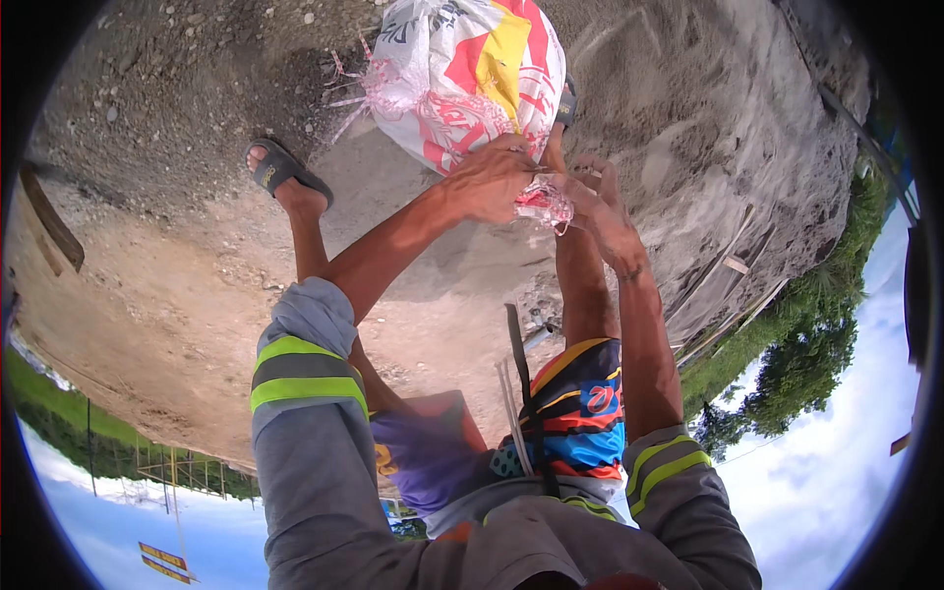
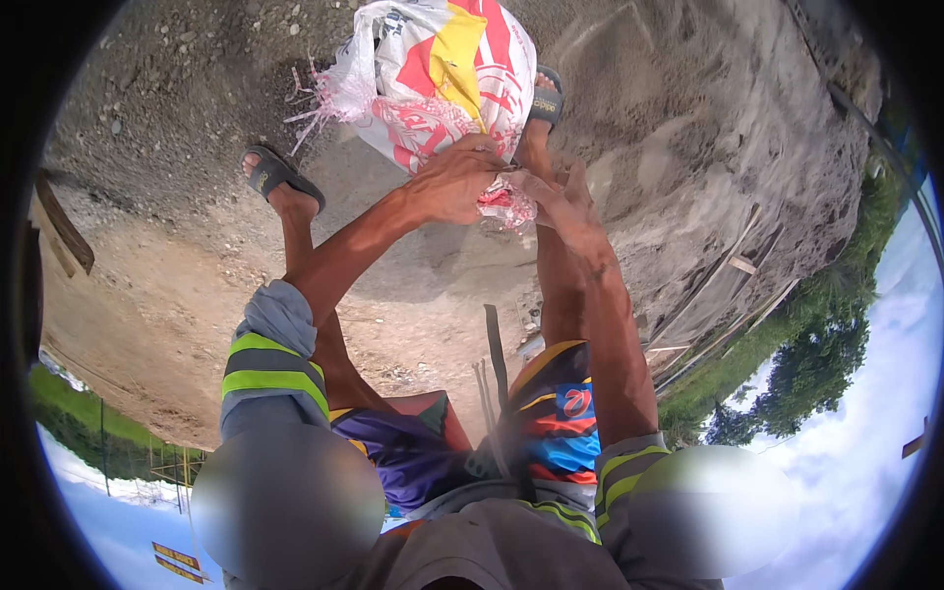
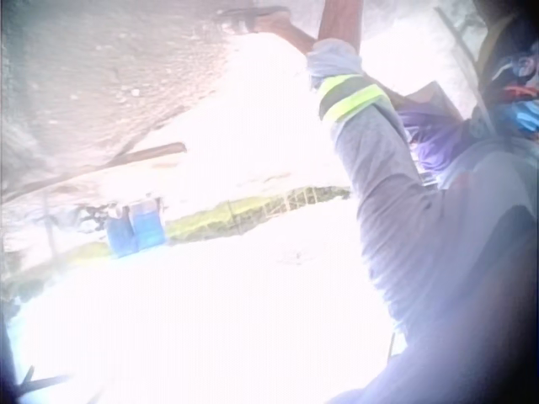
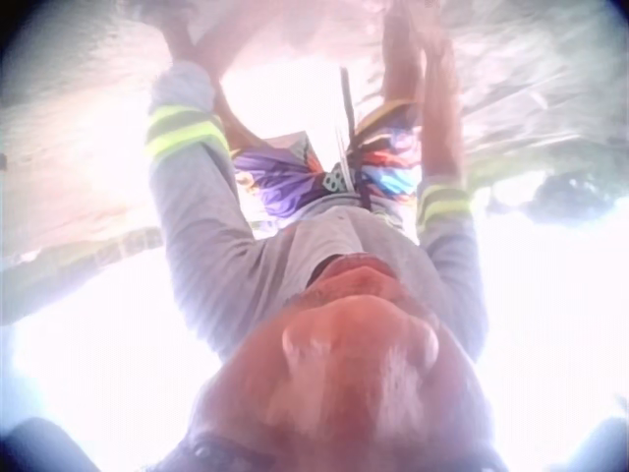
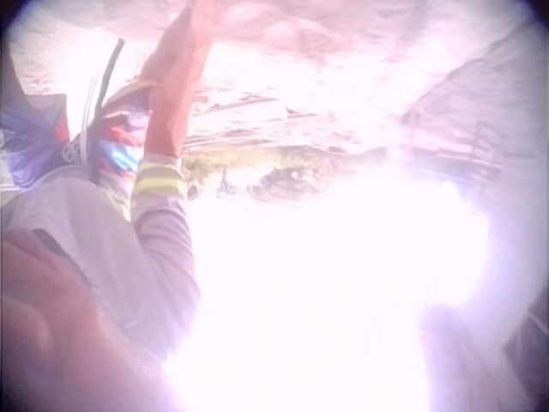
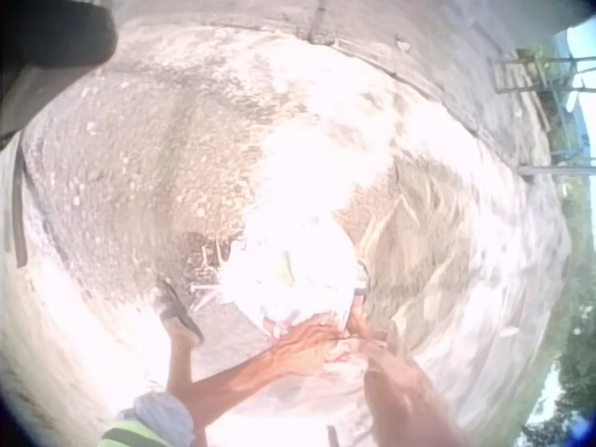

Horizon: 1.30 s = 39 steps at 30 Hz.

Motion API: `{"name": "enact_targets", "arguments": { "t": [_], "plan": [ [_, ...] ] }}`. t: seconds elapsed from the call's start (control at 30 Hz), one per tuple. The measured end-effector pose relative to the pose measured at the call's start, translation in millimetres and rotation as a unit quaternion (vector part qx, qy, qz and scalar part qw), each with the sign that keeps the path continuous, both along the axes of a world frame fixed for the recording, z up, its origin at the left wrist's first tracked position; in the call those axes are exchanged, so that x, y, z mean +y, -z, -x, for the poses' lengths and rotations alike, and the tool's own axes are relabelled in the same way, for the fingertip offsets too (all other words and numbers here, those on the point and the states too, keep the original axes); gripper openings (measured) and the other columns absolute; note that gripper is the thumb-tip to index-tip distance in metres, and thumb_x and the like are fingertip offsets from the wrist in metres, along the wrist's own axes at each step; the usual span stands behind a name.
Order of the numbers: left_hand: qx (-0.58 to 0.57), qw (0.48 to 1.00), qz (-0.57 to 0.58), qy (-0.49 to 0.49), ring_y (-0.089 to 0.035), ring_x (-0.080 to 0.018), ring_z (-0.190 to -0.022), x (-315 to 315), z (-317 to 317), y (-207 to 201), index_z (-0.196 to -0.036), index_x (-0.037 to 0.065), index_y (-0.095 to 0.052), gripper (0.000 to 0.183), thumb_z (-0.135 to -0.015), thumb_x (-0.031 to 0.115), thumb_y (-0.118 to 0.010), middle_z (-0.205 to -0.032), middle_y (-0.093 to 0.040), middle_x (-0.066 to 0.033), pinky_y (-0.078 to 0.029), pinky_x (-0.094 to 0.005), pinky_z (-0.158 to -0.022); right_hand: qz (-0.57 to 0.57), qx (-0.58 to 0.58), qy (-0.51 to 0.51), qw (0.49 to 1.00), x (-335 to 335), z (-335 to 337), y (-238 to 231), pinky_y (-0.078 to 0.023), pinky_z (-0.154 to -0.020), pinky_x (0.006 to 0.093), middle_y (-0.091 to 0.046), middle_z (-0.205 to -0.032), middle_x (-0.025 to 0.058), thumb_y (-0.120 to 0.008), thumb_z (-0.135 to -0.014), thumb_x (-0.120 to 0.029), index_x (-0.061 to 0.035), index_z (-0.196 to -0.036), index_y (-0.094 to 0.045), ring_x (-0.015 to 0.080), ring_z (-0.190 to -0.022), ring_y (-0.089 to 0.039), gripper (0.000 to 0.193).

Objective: The person opens an empty sack, shovels sand into it using a shovel, and folds the sack closed by hand.

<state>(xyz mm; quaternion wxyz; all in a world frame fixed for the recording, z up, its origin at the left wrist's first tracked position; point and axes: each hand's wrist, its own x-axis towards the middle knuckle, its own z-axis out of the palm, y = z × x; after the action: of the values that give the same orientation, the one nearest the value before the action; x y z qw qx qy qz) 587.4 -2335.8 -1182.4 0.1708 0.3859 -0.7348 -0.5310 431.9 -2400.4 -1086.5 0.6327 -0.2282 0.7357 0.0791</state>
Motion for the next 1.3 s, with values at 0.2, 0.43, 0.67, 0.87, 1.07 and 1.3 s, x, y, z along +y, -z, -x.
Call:
{"name": "enact_targets", "arguments": {
  "t": [0.2, 0.43, 0.67, 0.87, 1.07, 1.3],
  "plan": [
    [-0.013, 0.98, -0.187, -0.062, -0.049, -0.0278, -0.109, 1, -21, -26, -0.094, 0.006, -0.061, 0.034, -0.06, 0.009, -0.062, -0.1, -0.059, -0.0141, -0.033, -0.0406, -0.097, 0.471, -0.021, -0.439, 0.765, -46, -133, -1, -0.04, -0.091, 0.0417, -0.049, -0.111, 0.0182, -0.067, -0.073, -0.014, -0.0039, -0.112, -0.045, 0.0353, -0.108, -0.043, 0.046],
    [-0.047, 0.983, 0.125, -0.128, -0.052, -0.0169, -0.098, 3, 18, -17, -0.091, 0.007, -0.063, 0.039, -0.063, 0.033, -0.072, -0.081, -0.062, -0.004, -0.03, -0.0318, -0.1, 0.388, 0.033, -0.622, 0.679, -123, -190, 153, -0.044, -0.079, 0.046, -0.056, -0.094, 0.0289, -0.061, -0.074, -0.028, 0.0018, -0.118, -0.043, 0.0354, -0.085, -0.058, 0.056],
    [0.127, 0.8, -0.268, -0.522, -0.06, -0.0307, -0.087, 18, -13, 53, -0.099, -0.003, -0.059, 0.028, -0.075, 0.011, -0.06, -0.093, -0.061, -0.0193, -0.048, -0.0357, -0.075, 0.46, -0.141, -0.406, 0.777, -50, -161, 77, -0.043, -0.082, 0.0363, -0.054, -0.103, 0.022, -0.059, -0.077, -0.018, -0.0034, -0.122, -0.038, 0.0301, -0.092, -0.057, 0.051],
    [-0.071, 0.921, -0.126, -0.363, -0.057, -0.033, -0.088, 25, -10, 78, -0.102, 0.003, -0.06, 0.024, -0.08, 0.006, -0.051, -0.095, -0.06, -0.0208, -0.046, -0.0376, -0.075, 0.486, -0.125, -0.378, 0.778, -13, -92, 79, -0.045, -0.072, 0.0316, -0.058, -0.089, 0.0123, -0.052, -0.078, 0.004, -0.0034, -0.097, -0.051, 0.0258, -0.08, -0.058, 0.021],
    [0.217, 0.789, -0.182, -0.545, -0.055, -0.0278, -0.088, 19, -12, 53, -0.097, 0.004, -0.062, 0.02, -0.08, 0.008, -0.052, -0.092, -0.059, -0.0129, -0.043, -0.0325, -0.079, 0.591, 0.036, -0.485, 0.644, -15, -93, 69, -0.045, -0.063, 0.0336, -0.056, -0.082, 0.0088, -0.055, -0.072, 0.002, -0.0025, -0.093, -0.051, 0.0255, -0.067, -0.054, 0.021],
    [0.401, 0.648, -0.509, -0.4, -0.055, -0.0144, -0.088, 10, -32, 45, -0.089, 0.0, -0.062, 0.02, -0.086, 0.018, -0.054, -0.093, -0.059, -0.0059, -0.043, -0.0269, -0.078, 0.384, -0.01, -0.297, 0.874, -3, -71, 81, -0.041, -0.054, 0.0282, -0.048, -0.061, 0.0063, -0.053, -0.076, -0.005, 0.0008, -0.086, -0.05, 0.0122, -0.056, -0.046, 0.012]
  ]
}}
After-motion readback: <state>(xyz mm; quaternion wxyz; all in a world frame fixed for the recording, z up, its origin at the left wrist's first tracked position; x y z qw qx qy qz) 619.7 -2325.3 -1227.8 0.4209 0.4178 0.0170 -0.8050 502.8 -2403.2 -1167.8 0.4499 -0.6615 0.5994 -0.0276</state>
